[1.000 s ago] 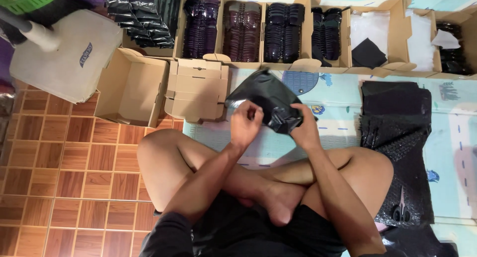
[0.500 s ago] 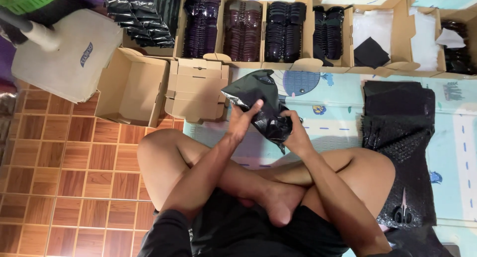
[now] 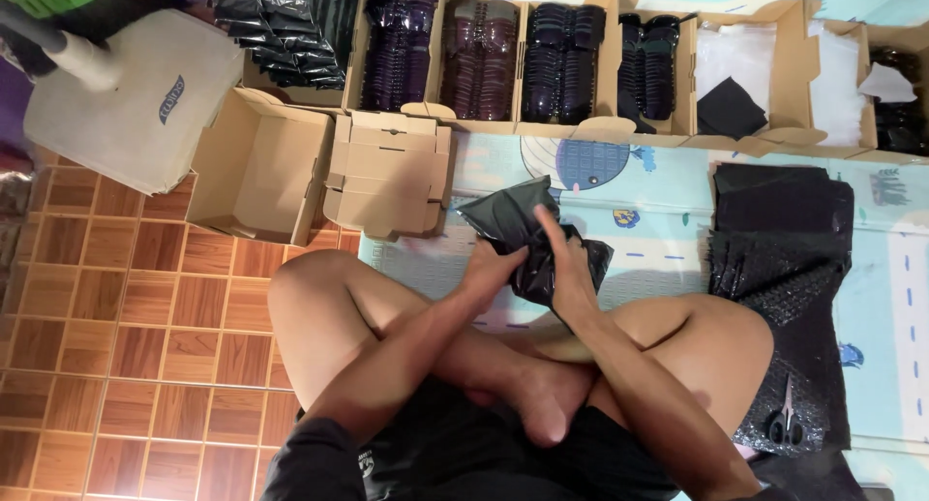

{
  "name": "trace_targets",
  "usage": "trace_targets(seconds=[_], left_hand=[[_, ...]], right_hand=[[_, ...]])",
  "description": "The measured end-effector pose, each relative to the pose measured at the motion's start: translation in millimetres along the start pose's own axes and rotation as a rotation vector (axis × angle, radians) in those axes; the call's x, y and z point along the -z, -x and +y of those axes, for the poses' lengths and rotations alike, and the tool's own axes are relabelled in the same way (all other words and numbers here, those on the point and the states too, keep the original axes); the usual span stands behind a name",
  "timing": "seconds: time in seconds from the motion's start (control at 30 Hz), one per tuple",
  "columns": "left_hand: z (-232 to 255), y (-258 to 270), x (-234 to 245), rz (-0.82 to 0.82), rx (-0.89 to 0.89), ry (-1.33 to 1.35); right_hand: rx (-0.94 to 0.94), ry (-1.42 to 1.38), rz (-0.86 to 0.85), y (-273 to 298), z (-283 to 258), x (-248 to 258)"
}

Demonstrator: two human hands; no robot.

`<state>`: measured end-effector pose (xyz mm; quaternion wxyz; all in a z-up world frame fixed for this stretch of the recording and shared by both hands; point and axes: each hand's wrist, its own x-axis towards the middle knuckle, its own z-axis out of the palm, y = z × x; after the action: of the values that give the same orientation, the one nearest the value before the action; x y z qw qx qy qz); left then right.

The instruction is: Packaging sunglasses into plastic bags and inspecting the frames.

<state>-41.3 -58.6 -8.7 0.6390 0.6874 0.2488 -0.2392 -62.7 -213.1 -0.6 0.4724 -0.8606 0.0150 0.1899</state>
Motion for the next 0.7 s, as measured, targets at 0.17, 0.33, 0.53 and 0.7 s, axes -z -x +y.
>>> trace_targets(seconds=[0.17, 0.33, 0.53, 0.7], left_hand=[[15, 13, 13, 0.067, 0.023, 0.251], [15, -7, 18, 0.166, -0.070, 0.392], [5, -13, 0, 0.126, -0.080, 0.416], [19, -1, 0, 0.075, -0.010, 0.289]], right_hand=[[0.156, -0.068, 0.010, 9, -6, 14], [0.149, -0.351, 0.029, 12, 4, 22], [0.251, -0.148, 0.050, 27, -23, 22], [0.174, -0.050, 0.111, 30, -33, 11]])
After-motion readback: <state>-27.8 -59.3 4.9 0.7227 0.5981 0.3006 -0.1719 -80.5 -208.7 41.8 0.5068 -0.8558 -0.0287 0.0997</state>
